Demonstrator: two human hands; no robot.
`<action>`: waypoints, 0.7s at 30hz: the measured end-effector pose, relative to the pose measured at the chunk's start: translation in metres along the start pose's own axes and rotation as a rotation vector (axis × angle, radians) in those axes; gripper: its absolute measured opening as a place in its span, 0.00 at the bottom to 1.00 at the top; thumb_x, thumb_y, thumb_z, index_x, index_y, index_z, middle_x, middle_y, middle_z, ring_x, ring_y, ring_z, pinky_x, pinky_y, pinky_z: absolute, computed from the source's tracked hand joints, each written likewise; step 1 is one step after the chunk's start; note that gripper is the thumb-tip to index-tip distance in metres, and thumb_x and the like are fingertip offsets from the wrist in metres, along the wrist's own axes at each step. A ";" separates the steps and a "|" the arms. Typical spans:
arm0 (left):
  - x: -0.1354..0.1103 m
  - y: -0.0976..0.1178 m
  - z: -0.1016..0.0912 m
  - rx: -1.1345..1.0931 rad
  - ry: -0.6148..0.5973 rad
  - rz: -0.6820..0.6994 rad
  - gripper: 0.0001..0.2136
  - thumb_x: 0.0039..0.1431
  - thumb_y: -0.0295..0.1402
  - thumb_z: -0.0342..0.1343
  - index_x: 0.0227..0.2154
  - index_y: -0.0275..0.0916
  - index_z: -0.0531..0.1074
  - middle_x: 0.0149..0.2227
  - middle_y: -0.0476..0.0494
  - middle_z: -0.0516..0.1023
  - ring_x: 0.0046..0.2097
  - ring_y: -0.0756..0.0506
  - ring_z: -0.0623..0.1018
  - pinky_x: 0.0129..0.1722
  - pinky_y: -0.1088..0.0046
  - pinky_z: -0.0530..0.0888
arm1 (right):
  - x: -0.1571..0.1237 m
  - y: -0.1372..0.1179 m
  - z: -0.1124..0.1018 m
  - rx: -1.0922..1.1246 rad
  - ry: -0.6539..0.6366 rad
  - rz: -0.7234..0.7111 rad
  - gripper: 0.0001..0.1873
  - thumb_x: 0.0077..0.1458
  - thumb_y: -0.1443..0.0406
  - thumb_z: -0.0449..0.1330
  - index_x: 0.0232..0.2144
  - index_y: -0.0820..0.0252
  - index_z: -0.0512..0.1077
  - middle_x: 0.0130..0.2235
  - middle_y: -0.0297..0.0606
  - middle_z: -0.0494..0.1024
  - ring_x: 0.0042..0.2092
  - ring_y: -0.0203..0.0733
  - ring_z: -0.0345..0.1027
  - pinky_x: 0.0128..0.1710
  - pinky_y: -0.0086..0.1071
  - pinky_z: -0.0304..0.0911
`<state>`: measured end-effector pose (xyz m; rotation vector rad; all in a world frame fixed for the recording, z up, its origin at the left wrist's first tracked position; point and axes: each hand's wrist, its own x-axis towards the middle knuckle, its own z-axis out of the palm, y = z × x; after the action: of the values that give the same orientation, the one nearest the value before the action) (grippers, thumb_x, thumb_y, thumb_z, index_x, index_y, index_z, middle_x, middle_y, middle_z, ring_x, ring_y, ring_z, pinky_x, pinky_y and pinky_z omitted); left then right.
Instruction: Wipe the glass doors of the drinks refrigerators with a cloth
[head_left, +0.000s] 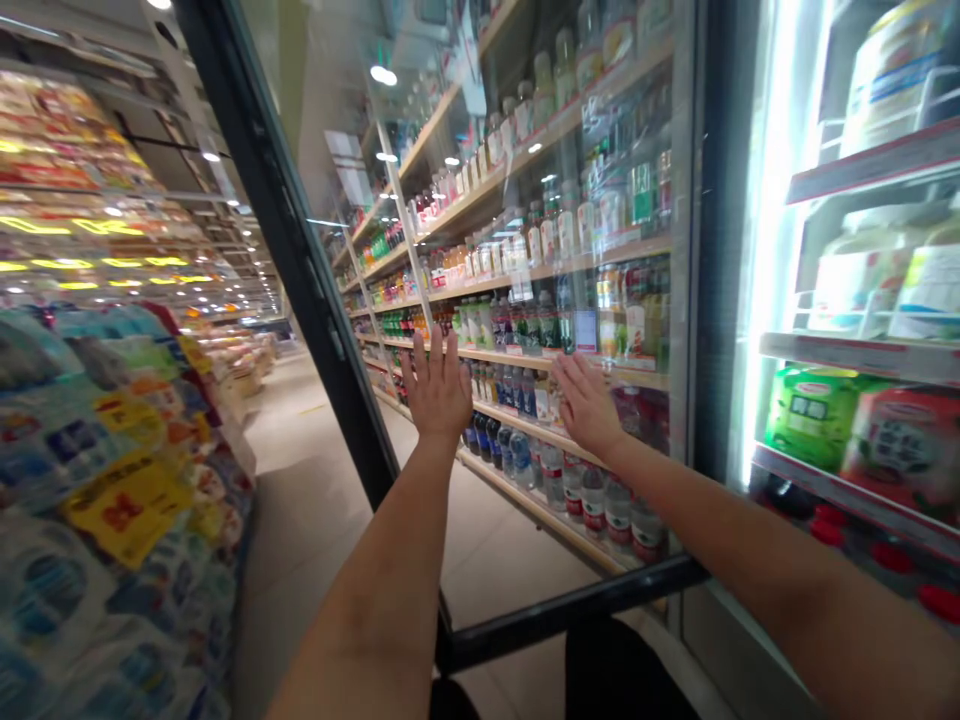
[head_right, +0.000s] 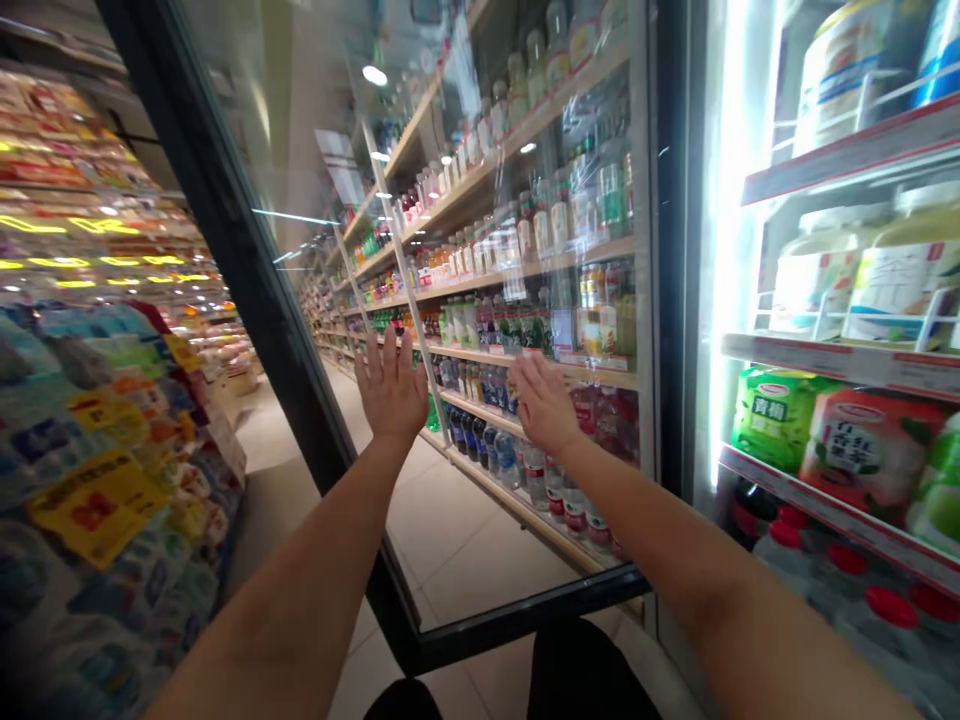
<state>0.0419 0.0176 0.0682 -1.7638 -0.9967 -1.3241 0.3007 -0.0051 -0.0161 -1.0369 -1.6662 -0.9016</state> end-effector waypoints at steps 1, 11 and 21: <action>0.000 0.000 0.000 0.001 0.003 -0.002 0.26 0.71 0.37 0.44 0.69 0.39 0.56 0.72 0.40 0.51 0.74 0.40 0.42 0.72 0.51 0.39 | -0.004 -0.006 0.001 0.004 -0.065 -0.083 0.33 0.60 0.70 0.51 0.68 0.59 0.58 0.69 0.44 0.61 0.73 0.52 0.45 0.71 0.54 0.46; 0.000 -0.001 0.002 0.002 0.004 -0.010 0.26 0.70 0.36 0.44 0.69 0.39 0.57 0.72 0.39 0.53 0.74 0.39 0.43 0.72 0.49 0.40 | 0.013 -0.044 0.017 0.135 -0.276 -0.506 0.32 0.60 0.72 0.53 0.66 0.57 0.62 0.67 0.41 0.64 0.72 0.45 0.49 0.71 0.49 0.47; 0.000 0.003 -0.001 -0.016 -0.040 -0.040 0.26 0.70 0.36 0.44 0.69 0.37 0.56 0.72 0.39 0.51 0.74 0.39 0.40 0.72 0.49 0.37 | 0.003 -0.005 0.001 0.083 -0.002 0.020 0.32 0.63 0.69 0.49 0.69 0.57 0.57 0.69 0.42 0.60 0.73 0.51 0.43 0.71 0.56 0.46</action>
<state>0.0440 0.0156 0.0682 -1.7975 -1.0512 -1.3299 0.2953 -0.0054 -0.0139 -0.9971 -1.6779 -0.8112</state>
